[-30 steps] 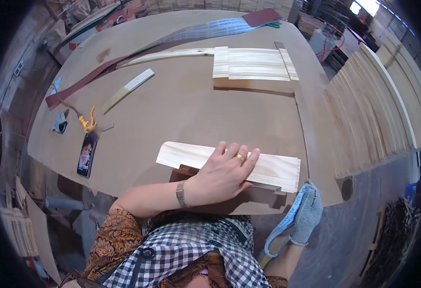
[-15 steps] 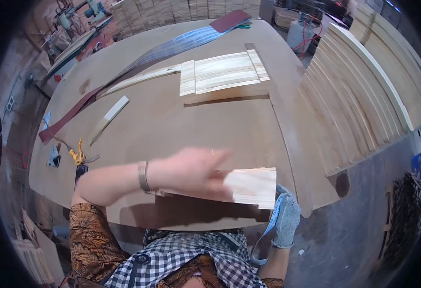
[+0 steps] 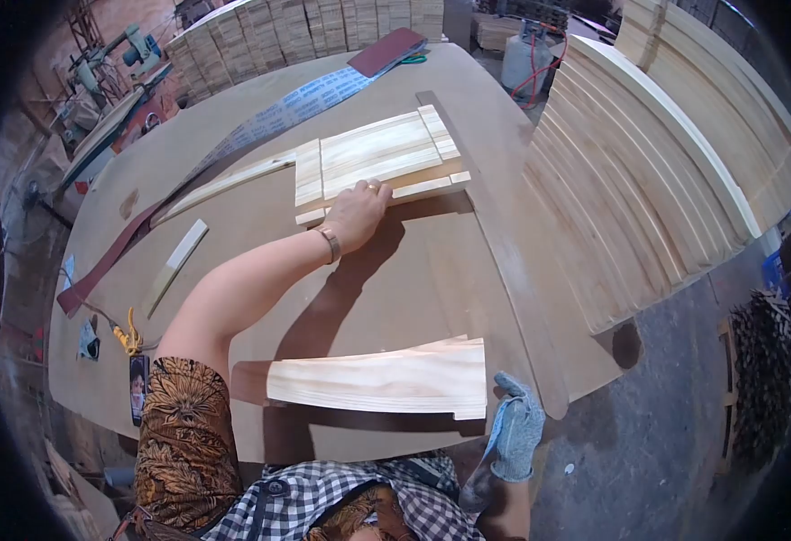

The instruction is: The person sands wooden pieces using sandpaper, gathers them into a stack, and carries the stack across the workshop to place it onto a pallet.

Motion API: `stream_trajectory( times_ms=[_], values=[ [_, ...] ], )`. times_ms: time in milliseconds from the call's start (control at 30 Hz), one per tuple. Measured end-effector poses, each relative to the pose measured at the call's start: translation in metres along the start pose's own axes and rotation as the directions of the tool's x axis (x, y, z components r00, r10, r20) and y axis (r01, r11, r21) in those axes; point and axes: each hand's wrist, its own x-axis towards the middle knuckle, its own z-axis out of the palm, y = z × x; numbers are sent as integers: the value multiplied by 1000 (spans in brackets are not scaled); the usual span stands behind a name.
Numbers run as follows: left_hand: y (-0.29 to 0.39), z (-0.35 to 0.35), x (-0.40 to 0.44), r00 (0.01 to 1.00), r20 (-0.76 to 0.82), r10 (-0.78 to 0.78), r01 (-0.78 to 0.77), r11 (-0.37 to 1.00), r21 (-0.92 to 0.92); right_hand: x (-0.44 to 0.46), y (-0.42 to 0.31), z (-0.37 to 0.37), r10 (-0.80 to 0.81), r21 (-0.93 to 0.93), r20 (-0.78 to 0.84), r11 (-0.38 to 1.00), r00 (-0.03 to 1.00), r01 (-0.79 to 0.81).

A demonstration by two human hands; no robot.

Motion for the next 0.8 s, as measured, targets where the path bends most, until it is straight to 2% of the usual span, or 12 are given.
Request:
stream_trajectory(
  times_ms=[100, 200, 233, 300, 400, 500, 533, 600, 633, 700, 733, 800],
  values=[
    [-4, 7, 3, 993, -91, -72, 72, 997, 0, 0, 5, 2, 10, 37, -21, 999, 1000, -10],
    [-9, 5, 9, 986, -26, -162, 159, 983, -88, 0, 9, 1, 63, 117, -17, 991, 998, -60],
    [-11, 4, 8, 990, -12, -141, 139, 985, -104, 0, 8, 0, 59, 131, -19, 990, 998, -56],
    [-15, 1, 7, 995, 11, -101, 101, 987, -128, 1, 3, 4, -19, 125, -32, 992, 999, 23],
    [-10, -6, 2, 975, 159, -156, 194, 946, -259, 3, 0, 7, -83, 100, -50, 991, 995, 88],
    [-13, 2, -4, 999, 43, -5, 14, 981, -195, 4, 6, 6, -72, 103, -39, 992, 997, 75],
    [-15, 0, -2, 998, 6, -70, 70, 966, -248, 6, 8, 5, -103, 103, -41, 989, 994, 107],
    [-26, -24, 2, 995, 44, -92, 102, 909, -404, 6, 10, 5, -157, 97, -39, 982, 987, 160],
    [-29, -42, -2, 992, 72, -102, 124, 870, -477, 5, 7, 4, -133, 128, -37, 982, 990, 137],
    [-28, -74, -15, 999, -30, -37, 13, 817, -576, 4, 2, 5, -83, 197, -26, 977, 996, 87],
    [-25, -96, -25, 1000, -2, 16, -13, 748, -663, 4, 4, 6, -108, 158, -47, 981, 993, 115],
    [-12, -130, -52, 996, 27, 82, -43, 747, -664, 5, 14, 4, -103, 180, -57, 977, 993, 112]
  ],
)
